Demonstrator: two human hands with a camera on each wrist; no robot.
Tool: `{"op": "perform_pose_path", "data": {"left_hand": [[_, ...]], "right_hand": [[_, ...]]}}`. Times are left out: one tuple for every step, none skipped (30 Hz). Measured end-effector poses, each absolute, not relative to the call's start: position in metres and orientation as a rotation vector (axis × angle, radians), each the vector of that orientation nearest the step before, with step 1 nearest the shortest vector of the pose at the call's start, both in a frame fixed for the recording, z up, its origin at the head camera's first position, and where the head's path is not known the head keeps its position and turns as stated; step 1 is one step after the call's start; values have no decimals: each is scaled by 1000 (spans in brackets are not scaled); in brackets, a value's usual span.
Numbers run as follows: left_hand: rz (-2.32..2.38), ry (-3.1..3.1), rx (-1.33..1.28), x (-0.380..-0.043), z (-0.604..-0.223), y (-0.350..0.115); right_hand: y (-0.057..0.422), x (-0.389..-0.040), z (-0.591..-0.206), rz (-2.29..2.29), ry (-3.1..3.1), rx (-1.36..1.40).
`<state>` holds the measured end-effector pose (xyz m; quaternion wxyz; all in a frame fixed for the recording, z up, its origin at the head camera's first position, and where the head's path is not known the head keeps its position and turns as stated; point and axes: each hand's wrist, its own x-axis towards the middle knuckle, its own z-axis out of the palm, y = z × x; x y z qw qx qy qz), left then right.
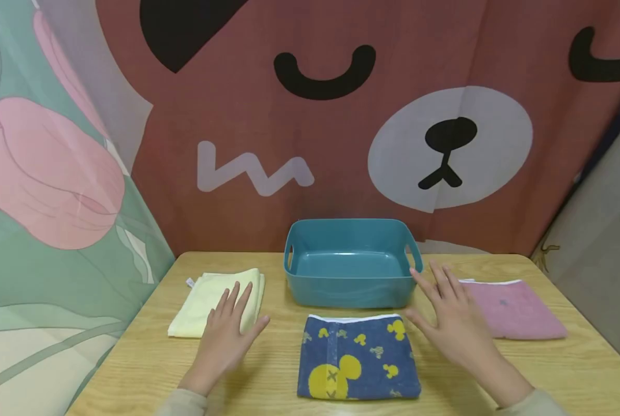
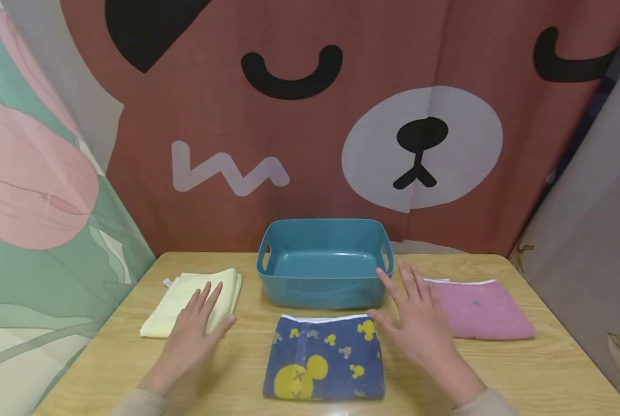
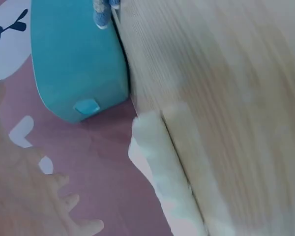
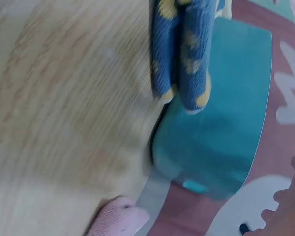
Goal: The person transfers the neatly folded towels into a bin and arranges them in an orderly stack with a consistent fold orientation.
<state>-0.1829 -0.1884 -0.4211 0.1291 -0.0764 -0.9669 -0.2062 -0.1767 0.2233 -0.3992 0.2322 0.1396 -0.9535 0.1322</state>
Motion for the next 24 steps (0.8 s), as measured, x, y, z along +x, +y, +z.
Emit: {"op": "perform_pose_path", "data": {"left_hand": [[-601,-2804,-227,-183,-420,-191],[-604,-2797,-231,-184,-418,-194],[-605,-2787,-233,-184,-417,-197],[-606,-2781,-231,-185,-416,-200],[-604,-2776,-229,-186,-415,-203],[-601,-2770,-227,-187,-414,-207],[-598,-2763,-226,-188,-413,-210],[-597,-2761,-223,-188,-413,-213],[-597,-2761,-220,-189,-412,-217],[-595,-2761,-220,-190,-412,-220],[-600,-2757,-221,-191,-412,-223],[-607,-2755,-221,-192,-412,-226],[-613,-2752,-222,-192,-412,-229],[-619,-2750,-221,-193,-412,-232],[-625,-2747,-222,-193,-413,-234],[-632,-2742,-224,-194,-413,-237],[-638,-2736,-225,-194,-414,-239],[-640,-2734,-225,-195,-414,-242],[-647,-2732,-225,-195,-414,-244],[-656,-2731,-226,-196,-415,-246],[-669,-2731,-227,-197,-415,-248],[-681,-2731,-227,-198,-415,-250],[-692,-2731,-226,-199,-416,-252],[-708,-2731,-225,-200,-416,-255]], "right_hand": [[220,-176,-398,359,-2621,394],[217,-175,-395,364,-2625,407],[213,-175,-393,364,-2629,418],[209,-175,-391,365,-2636,437],[206,-175,-388,368,-2641,454],[201,-174,-386,369,-2648,474],[197,-174,-383,372,-2652,493],[193,-174,-381,379,-2659,512],[188,-173,-378,384,-2664,530],[184,-172,-376,398,-2668,552],[179,-172,-373,411,-2672,567],[175,-171,-371,422,-2674,582],[170,-171,-369,434,-2675,596],[166,-170,-368,451,-2675,614],[161,-170,-366,476,-2672,634],[156,-170,-365,502,-2673,654],[152,-169,-363,520,-2674,670],[147,-169,-362,542,-2675,685],[143,-168,-361,562,-2677,698],[138,-168,-360,583,-2680,710],[134,-168,-359,608,-2686,721],[129,-167,-357,635,-2695,730],[125,-167,-356,654,-2704,736],[120,-167,-355,674,-2713,743]]}}
